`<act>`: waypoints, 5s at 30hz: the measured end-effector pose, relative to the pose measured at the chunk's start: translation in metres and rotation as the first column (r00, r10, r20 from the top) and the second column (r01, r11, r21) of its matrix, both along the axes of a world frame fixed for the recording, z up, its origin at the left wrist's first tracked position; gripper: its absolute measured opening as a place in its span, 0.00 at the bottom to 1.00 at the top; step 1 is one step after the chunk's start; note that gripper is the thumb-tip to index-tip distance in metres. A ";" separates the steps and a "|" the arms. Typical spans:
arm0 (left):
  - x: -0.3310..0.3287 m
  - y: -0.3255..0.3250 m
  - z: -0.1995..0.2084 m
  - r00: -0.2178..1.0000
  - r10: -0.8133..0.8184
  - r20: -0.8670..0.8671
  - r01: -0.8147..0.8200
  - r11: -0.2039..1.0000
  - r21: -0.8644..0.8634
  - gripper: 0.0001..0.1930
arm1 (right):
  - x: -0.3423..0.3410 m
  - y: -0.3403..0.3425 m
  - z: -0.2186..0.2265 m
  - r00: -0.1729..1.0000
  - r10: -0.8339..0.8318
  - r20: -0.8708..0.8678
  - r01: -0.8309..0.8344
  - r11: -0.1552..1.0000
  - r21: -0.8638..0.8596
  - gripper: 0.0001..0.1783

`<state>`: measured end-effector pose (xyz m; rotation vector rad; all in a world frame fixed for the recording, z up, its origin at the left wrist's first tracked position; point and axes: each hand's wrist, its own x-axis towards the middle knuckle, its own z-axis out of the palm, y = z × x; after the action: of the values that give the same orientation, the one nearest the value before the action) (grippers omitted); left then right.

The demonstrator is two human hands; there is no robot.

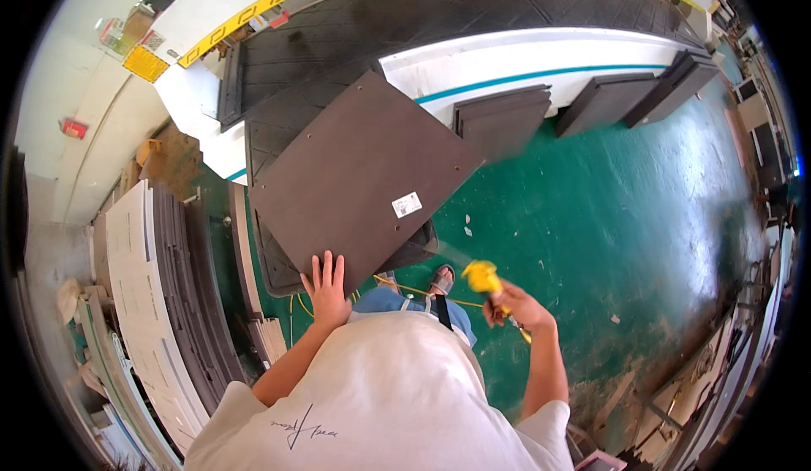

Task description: The person uses a yellow air nozzle to blow dust and debris off the surface of dark rectangular panels. They handle the panels one by one, lifting them from a stack, cleaning them, and placing them back down. The person also moves a stack of panels to a different location in the workshop.

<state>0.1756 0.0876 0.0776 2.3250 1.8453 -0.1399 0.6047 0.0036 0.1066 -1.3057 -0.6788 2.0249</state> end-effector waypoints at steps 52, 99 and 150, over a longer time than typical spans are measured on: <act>-0.148 0.296 0.307 0.960 0.275 0.044 -0.256 0.806 0.534 0.38 | -0.194 0.276 0.153 0.948 0.260 0.186 -0.319 0.802 0.504 0.20; -0.137 0.248 0.315 0.994 0.053 0.093 -0.074 0.966 0.246 0.28 | -0.144 0.095 -0.003 0.965 0.259 -0.031 -0.258 0.965 0.052 0.17; -0.210 -0.042 -0.093 0.701 0.642 0.311 -0.446 0.735 -0.511 0.27 | -0.042 0.719 0.268 0.053 -0.864 0.501 -0.551 0.394 0.736 0.18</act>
<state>-0.0340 0.0454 -0.0159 1.2870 1.9304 0.1157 0.5628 0.7231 0.3743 -1.6351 -1.7129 -0.3466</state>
